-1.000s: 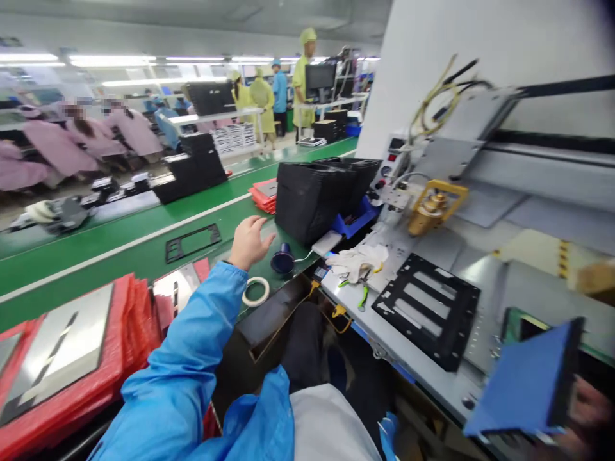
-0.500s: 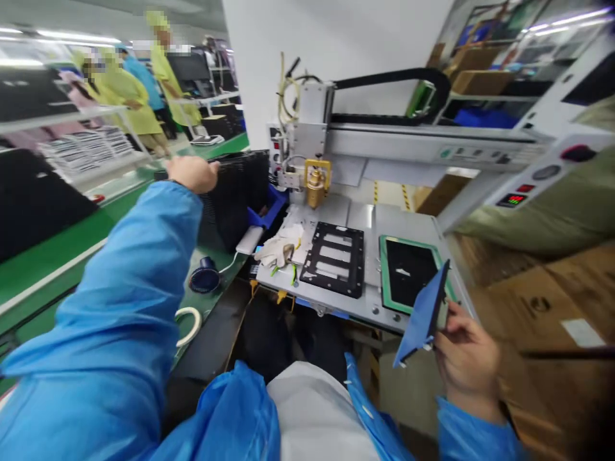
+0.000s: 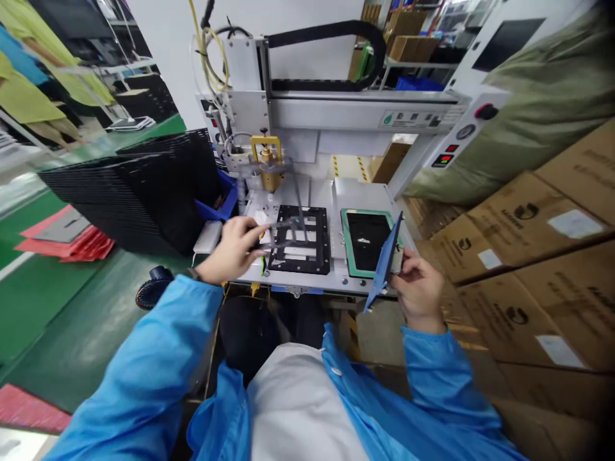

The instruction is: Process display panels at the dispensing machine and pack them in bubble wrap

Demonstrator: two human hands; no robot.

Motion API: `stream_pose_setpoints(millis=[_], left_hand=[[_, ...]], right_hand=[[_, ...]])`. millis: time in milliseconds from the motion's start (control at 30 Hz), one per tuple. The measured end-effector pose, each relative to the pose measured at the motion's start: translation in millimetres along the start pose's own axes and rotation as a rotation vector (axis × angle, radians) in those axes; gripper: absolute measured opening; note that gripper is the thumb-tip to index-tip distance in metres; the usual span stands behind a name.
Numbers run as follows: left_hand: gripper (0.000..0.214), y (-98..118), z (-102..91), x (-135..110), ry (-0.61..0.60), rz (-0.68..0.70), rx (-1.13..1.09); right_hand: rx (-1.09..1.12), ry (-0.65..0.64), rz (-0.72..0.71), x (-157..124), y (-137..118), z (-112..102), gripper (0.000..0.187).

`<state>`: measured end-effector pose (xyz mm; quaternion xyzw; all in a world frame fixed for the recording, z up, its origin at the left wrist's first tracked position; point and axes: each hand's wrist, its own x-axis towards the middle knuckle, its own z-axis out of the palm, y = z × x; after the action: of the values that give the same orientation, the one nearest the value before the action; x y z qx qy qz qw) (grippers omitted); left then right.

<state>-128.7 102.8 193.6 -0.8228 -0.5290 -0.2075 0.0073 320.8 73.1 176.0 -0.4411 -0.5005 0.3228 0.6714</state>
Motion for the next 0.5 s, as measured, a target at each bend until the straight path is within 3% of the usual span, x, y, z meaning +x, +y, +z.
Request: stream_pose_setpoints(millis=[67, 167, 300, 400, 500], left_hand=[[0.063, 14.8, 48.2, 16.3, -0.091, 0.142, -0.075], [0.056, 23.7, 86.7, 29.5, -0.219, 0.230, -0.131], [0.054, 18.3, 104.2, 27.8, -0.241, 0.228, -0.144], [0.052, 12.7, 118.3, 26.9, -0.161, 0.237, -0.136], [0.047, 15.5, 131.7, 28.8, -0.059, 0.163, -0.125]], right_hand=[[0.010, -0.028, -0.025, 3.6, -0.6, 3.6, 0.052], [0.024, -0.091, -0.050, 2.2, -0.4, 5.8, 0.048], [0.009, -0.130, -0.025, -2.9, -1.4, 5.4, 0.050], [-0.014, -0.154, 0.008, 2.1, -5.4, 12.4, 0.054], [-0.059, -0.226, -0.001, 20.5, -9.6, 32.4, 0.052]])
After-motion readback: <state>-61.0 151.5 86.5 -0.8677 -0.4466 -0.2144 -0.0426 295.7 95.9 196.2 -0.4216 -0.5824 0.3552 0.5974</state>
